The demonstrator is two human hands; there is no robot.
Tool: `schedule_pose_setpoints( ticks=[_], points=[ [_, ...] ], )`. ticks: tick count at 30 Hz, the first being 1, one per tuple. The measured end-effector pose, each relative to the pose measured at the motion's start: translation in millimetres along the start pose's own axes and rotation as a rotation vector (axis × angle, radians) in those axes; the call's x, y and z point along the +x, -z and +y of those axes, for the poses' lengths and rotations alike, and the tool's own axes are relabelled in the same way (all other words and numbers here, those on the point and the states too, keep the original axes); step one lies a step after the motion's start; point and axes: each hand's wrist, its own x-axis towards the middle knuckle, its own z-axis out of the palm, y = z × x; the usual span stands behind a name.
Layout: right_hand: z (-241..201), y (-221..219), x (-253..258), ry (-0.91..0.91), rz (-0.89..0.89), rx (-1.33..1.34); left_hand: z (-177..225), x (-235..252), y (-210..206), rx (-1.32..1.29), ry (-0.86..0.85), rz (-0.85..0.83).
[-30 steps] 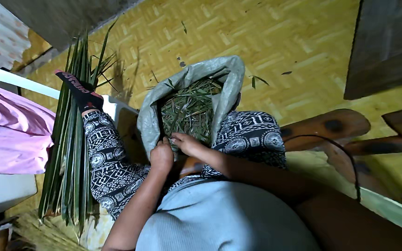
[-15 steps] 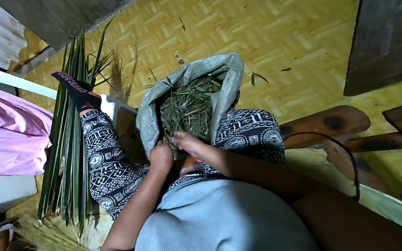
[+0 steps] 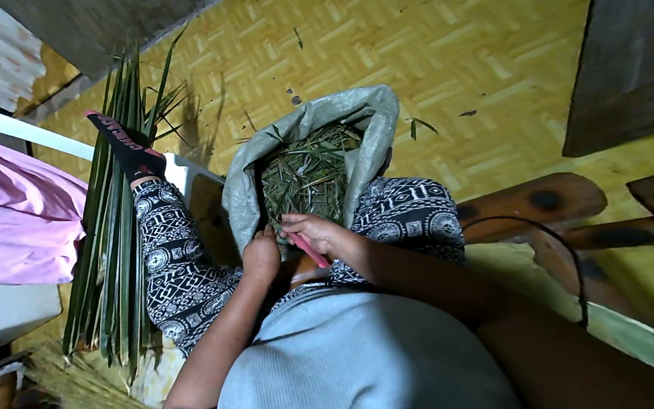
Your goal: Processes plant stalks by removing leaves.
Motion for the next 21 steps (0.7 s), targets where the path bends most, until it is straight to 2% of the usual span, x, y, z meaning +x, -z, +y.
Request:
schedule_pose_setpoints(
  ticks=[14,21],
  points=[
    [-2,4,11,0.073,0.07,-0.033,2,-3,3,0.015,0.021,-0.038],
    [-31,25,22,0.134,0.226,-0.011,-5,-7,1,-0.003,0.0,-0.048]
  ],
)
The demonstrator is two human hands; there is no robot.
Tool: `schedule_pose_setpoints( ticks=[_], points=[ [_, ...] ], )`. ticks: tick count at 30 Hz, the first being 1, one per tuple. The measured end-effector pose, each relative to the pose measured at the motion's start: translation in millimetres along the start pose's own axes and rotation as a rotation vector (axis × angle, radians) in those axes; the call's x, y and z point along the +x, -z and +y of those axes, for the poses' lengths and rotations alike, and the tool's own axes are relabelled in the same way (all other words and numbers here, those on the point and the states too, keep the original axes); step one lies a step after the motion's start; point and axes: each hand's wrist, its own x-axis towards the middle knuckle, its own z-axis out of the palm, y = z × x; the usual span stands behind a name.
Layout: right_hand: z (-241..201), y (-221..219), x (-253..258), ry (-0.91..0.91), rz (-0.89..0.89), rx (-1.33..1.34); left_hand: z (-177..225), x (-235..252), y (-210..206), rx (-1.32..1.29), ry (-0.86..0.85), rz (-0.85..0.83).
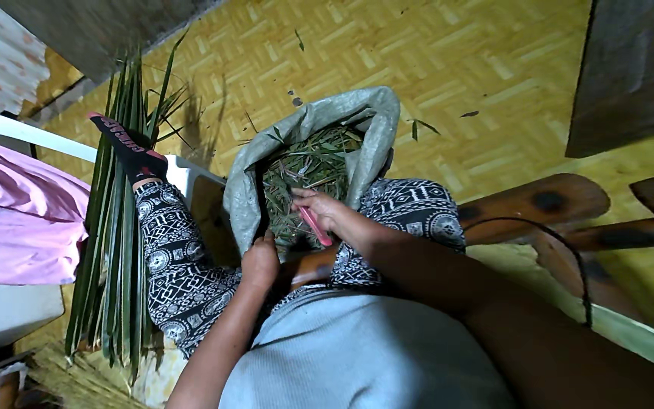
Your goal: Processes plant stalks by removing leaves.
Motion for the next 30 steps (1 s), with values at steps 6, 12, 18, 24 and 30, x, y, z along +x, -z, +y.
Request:
schedule_pose_setpoints(
  ticks=[6,12,18,24,30],
  points=[
    [-15,11,0,0.06,0.057,-0.155,-10,6,4,-0.129,-0.01,0.028],
    [10,-14,-42,-0.036,-0.259,-0.09,-10,8,10,-0.228,-0.089,0.072],
    [7,-13,-38,-0.037,-0.234,0.0,-16,2,13,-0.448,-0.125,0.128],
    [5,-3,-34,0.029,-0.208,-0.004,-46,-19,13,-0.867,-0.021,-0.121],
    [9,-4,-37,0.09,-0.167,-0.133,-47,-21,7,-0.729,-0.022,-0.107]
  ],
)
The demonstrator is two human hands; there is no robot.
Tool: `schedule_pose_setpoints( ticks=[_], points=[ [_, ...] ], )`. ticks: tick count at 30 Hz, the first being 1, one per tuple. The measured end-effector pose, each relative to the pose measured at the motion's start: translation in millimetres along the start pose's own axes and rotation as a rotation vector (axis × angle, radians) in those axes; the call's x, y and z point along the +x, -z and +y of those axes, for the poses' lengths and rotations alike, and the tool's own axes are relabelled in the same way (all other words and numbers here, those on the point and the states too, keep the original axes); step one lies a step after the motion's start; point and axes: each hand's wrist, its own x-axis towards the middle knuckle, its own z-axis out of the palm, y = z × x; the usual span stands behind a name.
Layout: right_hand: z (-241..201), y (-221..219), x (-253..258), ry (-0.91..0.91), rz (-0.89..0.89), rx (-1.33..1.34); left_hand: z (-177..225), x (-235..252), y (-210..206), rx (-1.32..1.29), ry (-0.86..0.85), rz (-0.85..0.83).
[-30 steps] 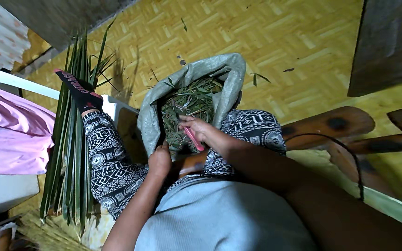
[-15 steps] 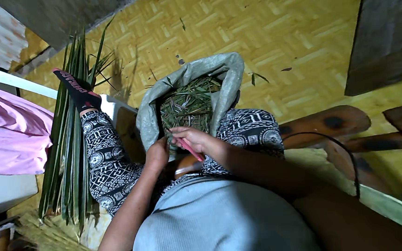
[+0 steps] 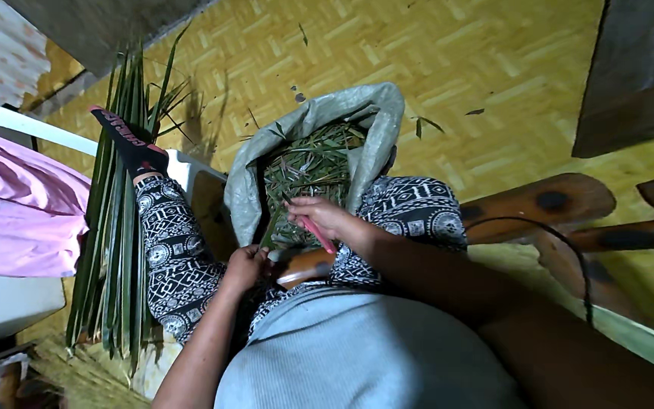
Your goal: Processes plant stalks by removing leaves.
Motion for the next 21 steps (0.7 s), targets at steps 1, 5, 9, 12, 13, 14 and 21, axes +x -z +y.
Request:
schedule_pose_setpoints(
  ticks=[1,5,9,12,13,14,21],
  points=[
    [2,0,-1,0.022,-0.004,-0.059,2,2,-1,0.117,-0.006,0.033],
    [7,-6,-7,0.052,-0.075,-0.189,15,7,-12,0.439,0.01,0.114],
    [3,-15,-19,-0.001,-0.124,-0.268,22,9,-21,0.547,0.027,0.117],
    [11,-19,-22,-0.063,-0.139,-0.18,21,10,-23,0.553,0.0,0.117],
    [13,-21,-23,-0.095,-0.147,-0.115,20,11,-23,0.548,-0.003,0.117],
    [15,-22,-25,-0.13,-0.152,-0.044,20,12,-23,0.545,-0.005,0.116],
    [24,-20,-42,-0.23,-0.181,-0.009,22,13,-23,0.602,0.057,0.114]
  ],
)
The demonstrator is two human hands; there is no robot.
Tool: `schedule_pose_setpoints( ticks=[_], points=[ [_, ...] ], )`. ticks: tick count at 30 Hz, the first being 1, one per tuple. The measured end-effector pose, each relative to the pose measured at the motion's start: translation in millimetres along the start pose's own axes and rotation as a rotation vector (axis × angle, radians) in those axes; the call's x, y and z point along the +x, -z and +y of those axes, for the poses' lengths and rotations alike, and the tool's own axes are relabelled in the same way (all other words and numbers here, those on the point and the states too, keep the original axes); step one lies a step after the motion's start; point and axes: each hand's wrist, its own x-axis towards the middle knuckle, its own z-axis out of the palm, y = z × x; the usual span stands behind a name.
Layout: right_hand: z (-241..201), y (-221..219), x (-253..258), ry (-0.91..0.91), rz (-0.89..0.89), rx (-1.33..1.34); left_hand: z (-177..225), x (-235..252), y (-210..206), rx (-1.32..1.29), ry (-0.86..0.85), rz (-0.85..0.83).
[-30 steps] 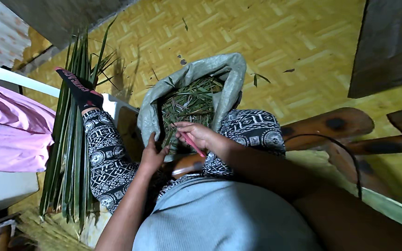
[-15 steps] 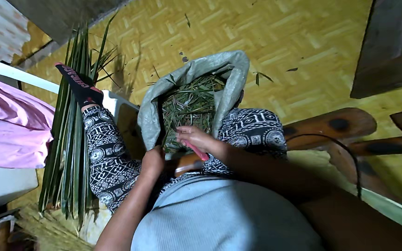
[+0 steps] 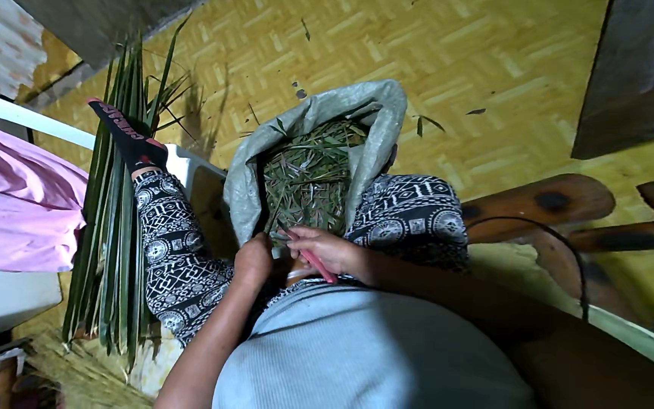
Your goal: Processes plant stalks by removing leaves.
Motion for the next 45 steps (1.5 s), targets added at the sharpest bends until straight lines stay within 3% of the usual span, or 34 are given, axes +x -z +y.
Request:
schedule_pose_setpoints(
  ticks=[5,8,11,17,25,32,38,41,45],
  points=[
    [-5,2,-10,0.249,0.181,-0.682,8,-2,3,0.059,0.029,0.007],
    [-10,1,-5,0.366,0.235,-0.856,15,-3,2,0.109,0.025,0.008],
    [-15,-4,-2,0.343,0.216,-0.966,20,-3,3,0.139,0.023,0.005],
    [-16,-6,6,0.3,0.224,-1.048,20,-3,4,0.136,0.021,-0.008],
    [-17,16,28,0.31,0.388,-1.2,9,0,1,0.003,-0.029,-0.005],
    [-40,48,42,0.231,0.579,-1.068,1,2,0,-0.107,-0.055,0.007],
    [-31,6,7,0.391,0.304,-1.082,4,10,-1,-0.093,-0.049,0.048],
    [-28,-13,-7,0.375,0.183,-1.103,9,10,2,-0.091,-0.034,0.073],
    [-29,-15,-7,0.302,0.172,-1.109,12,10,2,-0.095,-0.038,0.101]
  ],
)
